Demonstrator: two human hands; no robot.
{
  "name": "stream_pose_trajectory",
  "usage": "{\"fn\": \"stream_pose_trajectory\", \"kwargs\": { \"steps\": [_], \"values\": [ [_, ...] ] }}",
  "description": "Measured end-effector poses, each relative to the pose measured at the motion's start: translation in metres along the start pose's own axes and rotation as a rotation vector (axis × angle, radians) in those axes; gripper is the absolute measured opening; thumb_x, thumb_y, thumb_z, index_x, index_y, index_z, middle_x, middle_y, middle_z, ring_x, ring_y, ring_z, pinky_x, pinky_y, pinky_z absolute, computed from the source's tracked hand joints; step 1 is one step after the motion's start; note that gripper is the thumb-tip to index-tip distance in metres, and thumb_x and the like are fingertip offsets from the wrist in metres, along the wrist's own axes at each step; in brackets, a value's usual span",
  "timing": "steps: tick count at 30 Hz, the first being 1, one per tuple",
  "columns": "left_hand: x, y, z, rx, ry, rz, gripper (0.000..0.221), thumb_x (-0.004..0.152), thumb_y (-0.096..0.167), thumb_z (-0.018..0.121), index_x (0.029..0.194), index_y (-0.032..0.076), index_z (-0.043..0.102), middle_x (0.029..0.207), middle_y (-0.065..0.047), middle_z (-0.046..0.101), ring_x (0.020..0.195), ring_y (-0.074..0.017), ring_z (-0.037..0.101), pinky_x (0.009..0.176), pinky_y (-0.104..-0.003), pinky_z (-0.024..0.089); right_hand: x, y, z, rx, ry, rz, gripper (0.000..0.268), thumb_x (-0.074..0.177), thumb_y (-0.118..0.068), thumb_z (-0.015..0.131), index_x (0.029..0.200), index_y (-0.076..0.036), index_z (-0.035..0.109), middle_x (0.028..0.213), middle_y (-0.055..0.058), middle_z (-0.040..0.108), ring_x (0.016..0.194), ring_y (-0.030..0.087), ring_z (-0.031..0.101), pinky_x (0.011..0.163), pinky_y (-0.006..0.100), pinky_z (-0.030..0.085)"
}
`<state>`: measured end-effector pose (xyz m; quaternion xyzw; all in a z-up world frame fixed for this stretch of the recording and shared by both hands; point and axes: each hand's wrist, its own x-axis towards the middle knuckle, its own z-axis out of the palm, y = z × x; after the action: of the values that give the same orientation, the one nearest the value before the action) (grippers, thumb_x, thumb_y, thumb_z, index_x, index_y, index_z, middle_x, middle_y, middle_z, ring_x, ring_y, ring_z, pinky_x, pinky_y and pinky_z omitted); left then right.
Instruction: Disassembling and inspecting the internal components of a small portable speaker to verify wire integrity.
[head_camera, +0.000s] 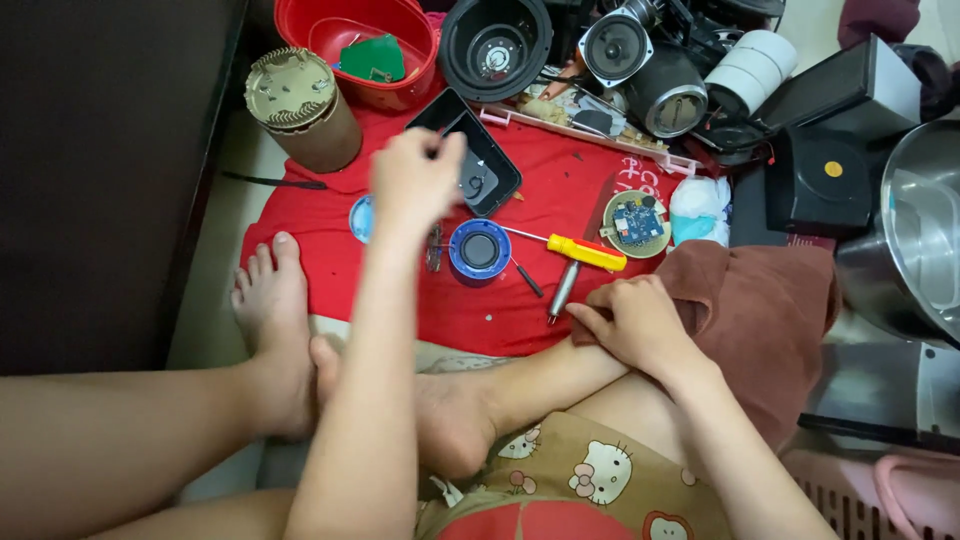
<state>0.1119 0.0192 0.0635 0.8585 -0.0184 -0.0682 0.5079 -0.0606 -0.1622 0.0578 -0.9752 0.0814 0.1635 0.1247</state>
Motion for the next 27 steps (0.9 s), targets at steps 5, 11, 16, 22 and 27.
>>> {"fn": "stream_pose_trajectory", "kwargs": {
  "steps": [5, 11, 16, 22, 27],
  "values": [
    [-0.048, 0.051, 0.037, 0.037, -0.290, 0.077, 0.053, 0.081, 0.047, 0.038, 0.106, 0.004, 0.056, 0.063, -0.011, 0.065, 0.076, -0.0290, 0.067, 0.077, -0.043, 0.049, -0.002, 0.016, 0.006, 0.803, 0.394, 0.093, 0.026, 0.089, -0.029, 0.055, 0.075, -0.011, 0.068, 0.068, 0.007, 0.065, 0.075, 0.019, 0.061, 0.075, 0.033, 0.045],
    [-0.098, 0.083, 0.059, -0.049, -0.806, 0.073, 0.076, 0.075, 0.059, 0.026, 0.128, 0.004, 0.034, 0.116, -0.029, 0.052, 0.120, -0.0396, 0.042, 0.103, -0.050, 0.029, 0.000, 0.034, 0.014, 1.015, 0.655, -0.008, 0.017, 0.096, -0.019, 0.051, 0.087, -0.008, 0.062, 0.084, 0.004, 0.060, 0.086, 0.012, 0.053, 0.085, 0.031, 0.043],
    [-0.094, 0.061, 0.080, -0.154, -0.744, 0.246, 0.072, 0.081, 0.050, 0.035, 0.136, 0.005, 0.027, 0.114, -0.027, 0.055, 0.116, -0.0407, 0.046, 0.100, -0.051, 0.032, -0.006, 0.019, 0.012, 0.964, 0.713, -0.037, 0.016, 0.095, -0.011, 0.047, 0.102, -0.008, 0.061, 0.069, 0.006, 0.055, 0.060, 0.012, 0.051, 0.058, 0.026, 0.047],
    [-0.106, 0.079, 0.058, -0.064, -0.739, 0.331, 0.065, 0.081, 0.042, 0.034, 0.133, 0.004, 0.031, 0.090, -0.027, 0.064, 0.106, -0.0419, 0.054, 0.095, -0.051, 0.036, -0.005, 0.039, 0.022, 1.013, 0.749, 0.032, 0.028, 0.097, -0.014, 0.054, 0.071, -0.010, 0.061, 0.059, -0.003, 0.051, 0.061, 0.004, 0.042, 0.060, 0.020, 0.041],
    [-0.102, 0.076, 0.074, -0.200, -0.694, 0.352, 0.051, 0.081, 0.039, 0.042, 0.125, 0.012, 0.043, 0.090, -0.015, 0.068, 0.104, -0.0356, 0.058, 0.094, -0.050, 0.041, -0.007, 0.045, 0.002, 1.895, 0.532, 0.253, 0.023, 0.092, -0.014, 0.043, 0.104, 0.003, 0.053, 0.100, 0.009, 0.057, 0.090, 0.013, 0.052, 0.086, 0.023, 0.041]
  ]
}}
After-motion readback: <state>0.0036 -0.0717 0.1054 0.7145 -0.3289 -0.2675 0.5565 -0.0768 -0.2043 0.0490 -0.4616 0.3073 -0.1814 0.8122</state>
